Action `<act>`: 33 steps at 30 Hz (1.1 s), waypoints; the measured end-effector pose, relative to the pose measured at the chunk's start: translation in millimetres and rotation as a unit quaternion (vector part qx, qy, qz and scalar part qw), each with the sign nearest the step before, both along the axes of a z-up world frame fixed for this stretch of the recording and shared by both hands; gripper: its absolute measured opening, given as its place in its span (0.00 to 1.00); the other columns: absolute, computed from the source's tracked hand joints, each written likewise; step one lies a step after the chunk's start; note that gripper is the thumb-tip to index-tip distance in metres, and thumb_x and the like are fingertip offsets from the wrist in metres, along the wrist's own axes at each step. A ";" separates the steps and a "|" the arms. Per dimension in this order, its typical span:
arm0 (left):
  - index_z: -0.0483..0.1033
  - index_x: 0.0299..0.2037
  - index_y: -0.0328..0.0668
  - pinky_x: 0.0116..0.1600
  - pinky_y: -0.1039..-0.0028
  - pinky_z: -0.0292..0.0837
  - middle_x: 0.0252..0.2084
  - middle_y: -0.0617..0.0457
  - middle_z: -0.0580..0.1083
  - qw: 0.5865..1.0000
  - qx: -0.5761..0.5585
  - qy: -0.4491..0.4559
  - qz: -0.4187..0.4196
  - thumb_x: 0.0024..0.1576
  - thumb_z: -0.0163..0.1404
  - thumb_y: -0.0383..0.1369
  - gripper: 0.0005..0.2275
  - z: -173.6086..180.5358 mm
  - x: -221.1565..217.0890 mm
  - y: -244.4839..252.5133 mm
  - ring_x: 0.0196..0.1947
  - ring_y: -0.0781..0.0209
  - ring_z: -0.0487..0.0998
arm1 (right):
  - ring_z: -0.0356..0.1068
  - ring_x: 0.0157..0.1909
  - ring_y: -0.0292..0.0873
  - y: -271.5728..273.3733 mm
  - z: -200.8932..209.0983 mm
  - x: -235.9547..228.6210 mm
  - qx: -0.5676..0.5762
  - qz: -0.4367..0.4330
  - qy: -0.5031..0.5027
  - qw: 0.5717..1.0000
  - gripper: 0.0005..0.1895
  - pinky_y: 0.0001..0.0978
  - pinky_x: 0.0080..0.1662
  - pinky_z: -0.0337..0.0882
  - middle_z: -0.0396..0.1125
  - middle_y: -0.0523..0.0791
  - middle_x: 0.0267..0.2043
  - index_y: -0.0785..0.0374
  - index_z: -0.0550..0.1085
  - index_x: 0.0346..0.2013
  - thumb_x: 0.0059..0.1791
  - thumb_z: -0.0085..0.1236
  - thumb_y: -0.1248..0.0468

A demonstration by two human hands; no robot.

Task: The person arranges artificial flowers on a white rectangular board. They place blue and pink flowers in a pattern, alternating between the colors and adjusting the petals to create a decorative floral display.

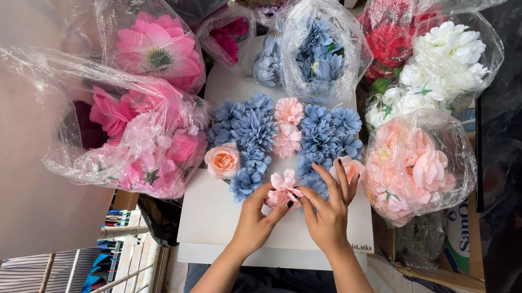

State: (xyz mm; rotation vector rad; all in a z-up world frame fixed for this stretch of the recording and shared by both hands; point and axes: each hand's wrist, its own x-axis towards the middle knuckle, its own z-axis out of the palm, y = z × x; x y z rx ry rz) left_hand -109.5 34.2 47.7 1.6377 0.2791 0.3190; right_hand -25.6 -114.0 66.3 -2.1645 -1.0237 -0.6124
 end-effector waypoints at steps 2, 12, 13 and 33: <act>0.79 0.50 0.45 0.44 0.77 0.66 0.40 0.61 0.78 0.999 -0.040 0.013 -0.007 0.58 0.54 0.30 0.10 -13.1 7.9 -1.7 0.36 0.69 0.71 | 0.49 0.76 0.61 -8.6 -7.0 -0.9 -0.005 -0.011 0.006 1.000 0.09 0.67 0.73 0.35 0.63 0.47 0.66 0.51 0.79 0.38 0.51 0.57 0.70; 0.81 0.45 0.43 0.55 0.75 0.70 0.55 0.54 0.67 0.998 -0.026 0.006 0.060 0.57 0.53 0.24 0.09 -37.7 27.1 2.9 0.58 0.60 0.70 | 0.34 0.79 0.67 -41.9 -52.5 5.2 -0.209 -0.194 0.066 0.956 0.18 0.80 0.66 0.35 0.50 0.50 0.75 0.52 0.81 0.39 0.48 0.57 0.44; 0.81 0.45 0.43 0.55 0.75 0.70 0.55 0.54 0.67 0.998 -0.027 0.007 0.059 0.57 0.53 0.24 0.09 -35.9 28.7 1.6 0.58 0.60 0.70 | 0.34 0.79 0.67 -42.8 -55.5 6.3 -0.210 -0.195 0.067 0.956 0.18 0.80 0.66 0.35 0.50 0.50 0.75 0.52 0.81 0.39 0.48 0.57 0.44; 0.63 0.41 0.43 0.32 0.47 0.62 0.28 0.34 0.74 0.971 0.173 0.152 -0.071 0.53 0.49 0.23 0.09 -92.2 90.6 -64.2 0.30 0.26 0.72 | 0.67 0.64 0.56 -74.3 -34.0 10.0 0.069 -0.206 0.007 0.976 0.10 0.48 0.66 0.60 0.72 0.48 0.54 0.65 0.73 0.34 0.56 0.55 0.62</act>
